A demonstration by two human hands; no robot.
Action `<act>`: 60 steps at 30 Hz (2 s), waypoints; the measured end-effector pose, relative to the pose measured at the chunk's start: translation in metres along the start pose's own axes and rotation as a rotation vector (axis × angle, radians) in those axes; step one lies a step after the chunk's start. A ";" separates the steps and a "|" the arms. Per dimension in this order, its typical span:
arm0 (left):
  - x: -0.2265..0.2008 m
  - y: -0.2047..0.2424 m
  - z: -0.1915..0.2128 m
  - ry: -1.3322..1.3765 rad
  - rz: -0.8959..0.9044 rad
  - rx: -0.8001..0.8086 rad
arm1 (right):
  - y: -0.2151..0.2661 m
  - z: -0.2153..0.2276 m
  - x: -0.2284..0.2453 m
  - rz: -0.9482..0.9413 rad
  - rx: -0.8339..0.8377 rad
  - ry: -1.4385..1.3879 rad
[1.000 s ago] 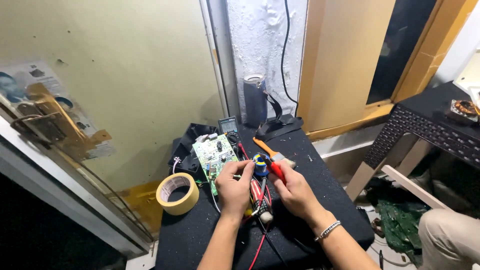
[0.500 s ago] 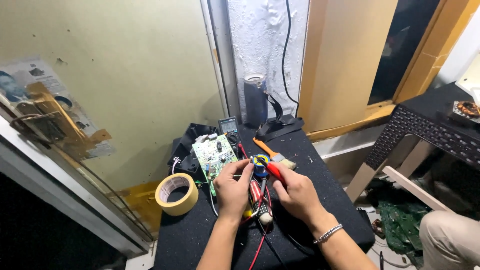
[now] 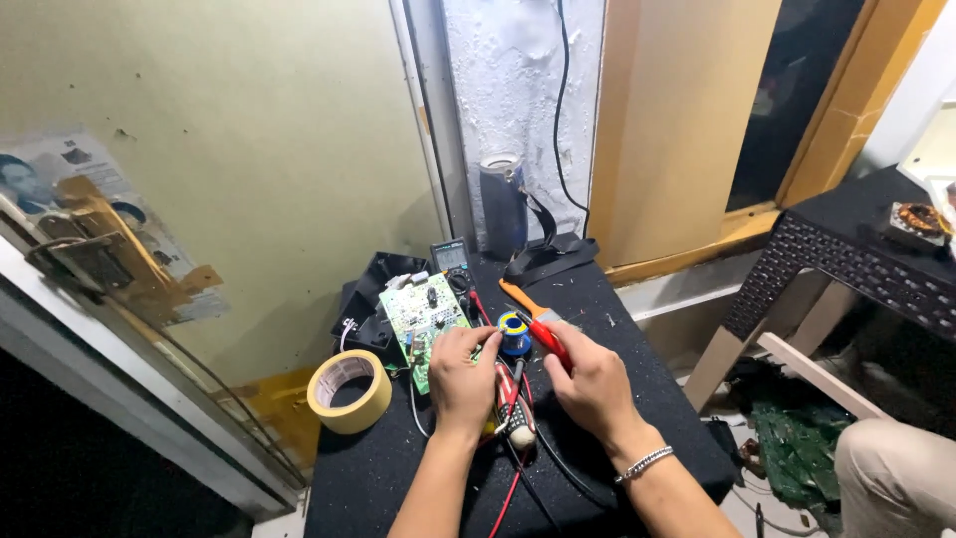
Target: Soldering wires onto a circuit board and using pliers to position components during an electronics repair.
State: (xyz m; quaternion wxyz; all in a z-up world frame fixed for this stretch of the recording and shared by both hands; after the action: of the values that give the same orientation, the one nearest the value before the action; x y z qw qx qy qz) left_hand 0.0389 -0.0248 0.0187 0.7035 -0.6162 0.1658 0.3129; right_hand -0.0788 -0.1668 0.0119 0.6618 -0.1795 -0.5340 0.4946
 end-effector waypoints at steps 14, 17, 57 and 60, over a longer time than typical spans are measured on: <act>0.017 -0.005 -0.052 -0.206 -0.158 0.149 | -0.002 0.007 -0.027 -0.205 0.053 0.243; 0.017 -0.004 -0.044 -0.180 -0.057 0.155 | -0.004 0.008 -0.019 -0.182 0.057 0.206; 0.017 0.002 -0.043 -0.269 0.020 0.315 | 0.008 -0.010 -0.018 -0.033 0.315 0.383; 0.018 0.002 -0.043 -0.271 0.027 0.330 | 0.009 -0.011 -0.013 -0.044 0.341 0.454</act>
State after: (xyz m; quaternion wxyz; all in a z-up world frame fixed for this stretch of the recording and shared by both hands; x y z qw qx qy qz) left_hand 0.0577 -0.0620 -0.0017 0.8064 -0.4427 0.1270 0.3710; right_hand -0.0721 -0.1703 -0.0053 0.7955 -0.1602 -0.2851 0.5101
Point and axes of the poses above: each hand's wrist, its own y-axis away from the middle knuckle, its own z-axis out of the back of the hand, x = y × z, the point moved 5 cm from there along -y, towards the middle knuckle, and after that the axes turned 14 degrees about -x, right-handed, at the moved point
